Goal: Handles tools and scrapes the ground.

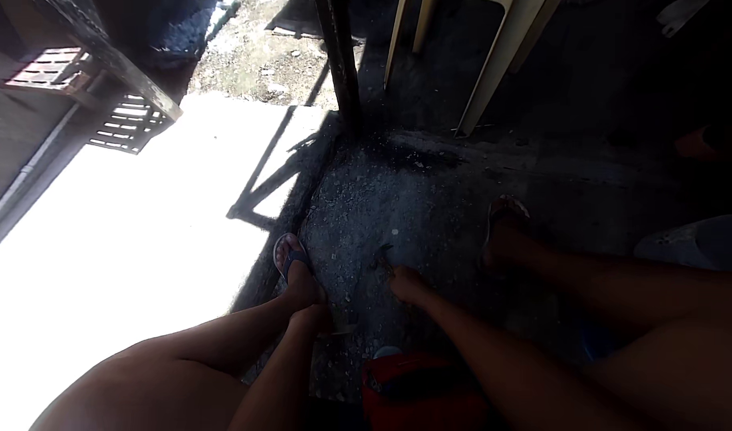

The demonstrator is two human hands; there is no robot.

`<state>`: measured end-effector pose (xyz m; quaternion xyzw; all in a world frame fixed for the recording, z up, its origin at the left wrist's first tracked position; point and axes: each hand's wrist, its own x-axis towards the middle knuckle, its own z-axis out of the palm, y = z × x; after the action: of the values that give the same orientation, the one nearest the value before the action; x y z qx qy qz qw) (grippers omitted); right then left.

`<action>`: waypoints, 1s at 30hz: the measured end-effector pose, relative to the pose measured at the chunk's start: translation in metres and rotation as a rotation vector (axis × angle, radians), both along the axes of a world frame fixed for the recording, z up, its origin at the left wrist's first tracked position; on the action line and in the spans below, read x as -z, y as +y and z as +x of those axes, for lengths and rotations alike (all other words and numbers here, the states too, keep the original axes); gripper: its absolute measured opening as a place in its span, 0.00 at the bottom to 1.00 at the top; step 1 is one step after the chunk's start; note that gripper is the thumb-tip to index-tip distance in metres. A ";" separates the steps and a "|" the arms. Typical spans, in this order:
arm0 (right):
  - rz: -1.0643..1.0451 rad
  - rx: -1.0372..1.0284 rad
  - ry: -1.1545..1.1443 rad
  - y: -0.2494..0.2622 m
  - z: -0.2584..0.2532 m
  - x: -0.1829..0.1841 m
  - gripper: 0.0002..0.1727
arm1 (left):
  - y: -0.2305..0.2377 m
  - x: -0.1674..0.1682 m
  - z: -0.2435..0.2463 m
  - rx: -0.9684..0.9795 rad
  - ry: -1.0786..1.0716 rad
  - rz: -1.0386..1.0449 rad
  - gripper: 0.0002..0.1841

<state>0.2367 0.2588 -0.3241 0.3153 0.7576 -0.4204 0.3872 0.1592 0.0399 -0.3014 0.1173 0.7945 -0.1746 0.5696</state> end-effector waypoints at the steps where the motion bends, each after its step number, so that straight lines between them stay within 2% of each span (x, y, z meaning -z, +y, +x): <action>1: 0.010 -0.002 0.003 0.005 0.003 0.003 0.19 | -0.002 -0.016 0.007 0.031 -0.050 -0.056 0.28; 3: 0.011 -0.029 0.010 0.014 0.002 0.003 0.19 | -0.006 -0.045 0.010 0.056 -0.082 -0.065 0.28; 4: 0.006 -0.035 0.002 0.017 0.001 0.001 0.19 | -0.011 -0.044 0.003 0.058 -0.080 -0.023 0.27; 6: 0.000 -0.030 -0.016 0.018 0.002 0.002 0.19 | -0.015 -0.013 -0.016 -0.027 -0.064 0.045 0.26; 8: -0.004 -0.035 -0.024 0.017 0.005 0.005 0.19 | -0.008 0.000 -0.018 -0.125 0.010 0.127 0.29; 11: 0.004 -0.075 -0.010 0.019 0.006 0.006 0.20 | 0.005 0.013 -0.015 -0.107 0.153 0.253 0.32; 18: 0.003 -0.086 -0.002 0.023 0.008 0.006 0.22 | 0.013 0.027 -0.015 -0.024 0.255 0.213 0.26; 25: 0.046 -0.087 0.001 0.018 -0.006 0.000 0.18 | 0.012 0.018 -0.015 -0.025 0.280 0.230 0.26; 28: 0.060 -0.029 0.092 0.016 -0.012 -0.002 0.17 | 0.018 0.012 -0.012 -0.001 0.290 0.211 0.24; 30: 0.094 0.043 0.233 0.010 -0.011 -0.008 0.22 | 0.024 0.008 -0.012 0.033 0.300 0.192 0.23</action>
<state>0.2259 0.2686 -0.3159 0.2981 0.8094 -0.4264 0.2723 0.1476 0.0635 -0.3093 0.1568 0.8816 -0.1225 0.4281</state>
